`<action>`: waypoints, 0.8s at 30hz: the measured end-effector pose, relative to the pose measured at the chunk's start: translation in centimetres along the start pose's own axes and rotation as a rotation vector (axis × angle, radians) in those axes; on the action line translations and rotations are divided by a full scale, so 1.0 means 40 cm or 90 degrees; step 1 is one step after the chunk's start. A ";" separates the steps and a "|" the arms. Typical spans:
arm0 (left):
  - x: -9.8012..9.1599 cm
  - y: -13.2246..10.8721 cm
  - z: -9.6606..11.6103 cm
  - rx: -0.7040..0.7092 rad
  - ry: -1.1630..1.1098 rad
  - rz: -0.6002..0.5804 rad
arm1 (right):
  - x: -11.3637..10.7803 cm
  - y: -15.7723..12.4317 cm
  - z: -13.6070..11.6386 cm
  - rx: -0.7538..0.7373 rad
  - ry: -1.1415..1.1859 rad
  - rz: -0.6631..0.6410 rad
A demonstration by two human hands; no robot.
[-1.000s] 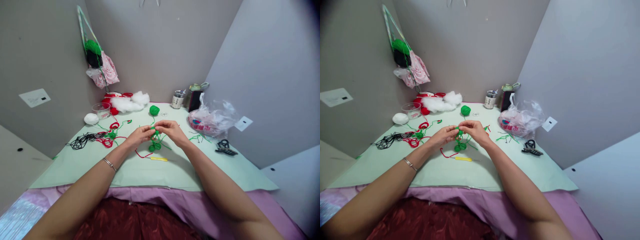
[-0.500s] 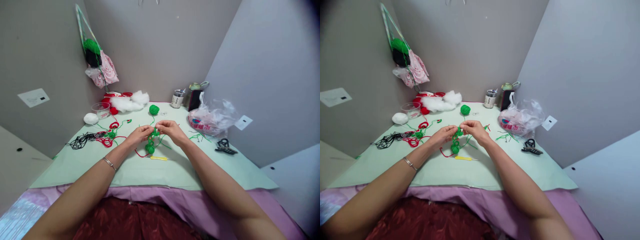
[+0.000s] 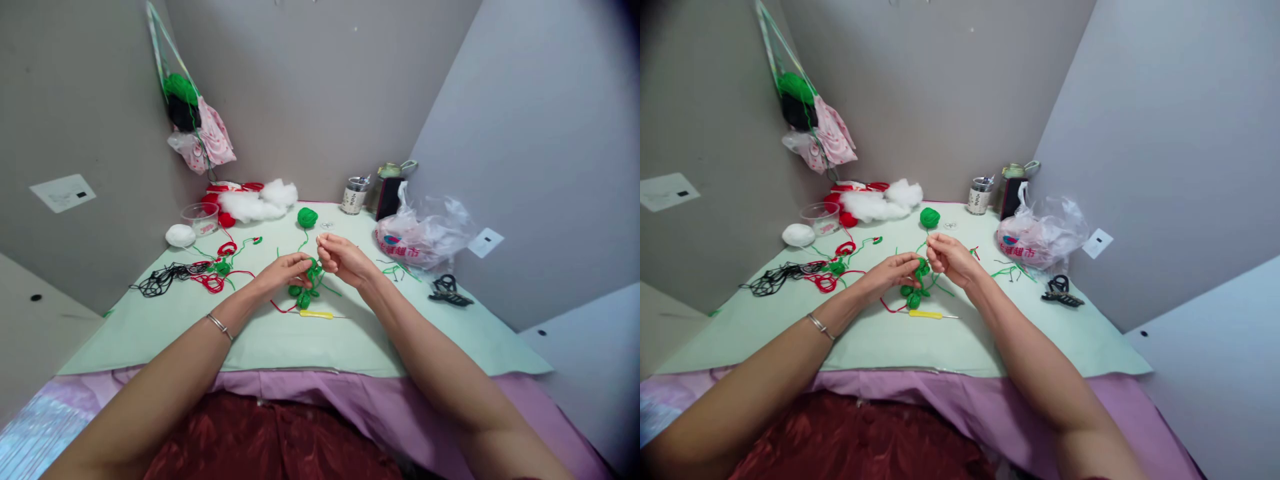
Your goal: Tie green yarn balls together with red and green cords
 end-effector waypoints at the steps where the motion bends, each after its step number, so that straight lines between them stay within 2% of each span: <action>1: -0.001 0.001 0.000 -0.001 0.004 0.001 | -0.012 -0.001 -0.013 -0.013 0.002 0.009; 4: -0.005 0.006 -0.002 -0.008 0.006 0.018 | -0.072 -0.010 -0.062 -0.094 0.019 0.105; 7: -0.008 0.007 -0.002 -0.013 -0.013 0.031 | -0.088 -0.019 -0.085 -0.127 0.015 0.121; 11: -0.030 -0.001 0.017 0.026 -0.079 0.075 | -0.065 -0.027 -0.086 -0.126 -0.042 0.114; 14: -0.041 -0.004 0.035 0.066 -0.078 0.078 | -0.056 -0.030 -0.088 -0.139 -0.120 0.135; 18: -0.053 -0.006 0.038 0.073 -0.064 0.092 | -0.033 -0.041 -0.110 -0.206 -0.292 0.155; 24: -0.061 -0.007 0.037 0.079 -0.096 0.095 | 0.051 -0.073 -0.136 -0.313 -0.580 0.123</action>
Point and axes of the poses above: each hand's wrist, its own y-axis towards the middle knuckle, its own x-axis out of the palm, z = x × y, the point moved 8 cm from there along y, towards the middle knuckle, and after that the axes turned 7 degrees about -z, right-handed, at the moved point
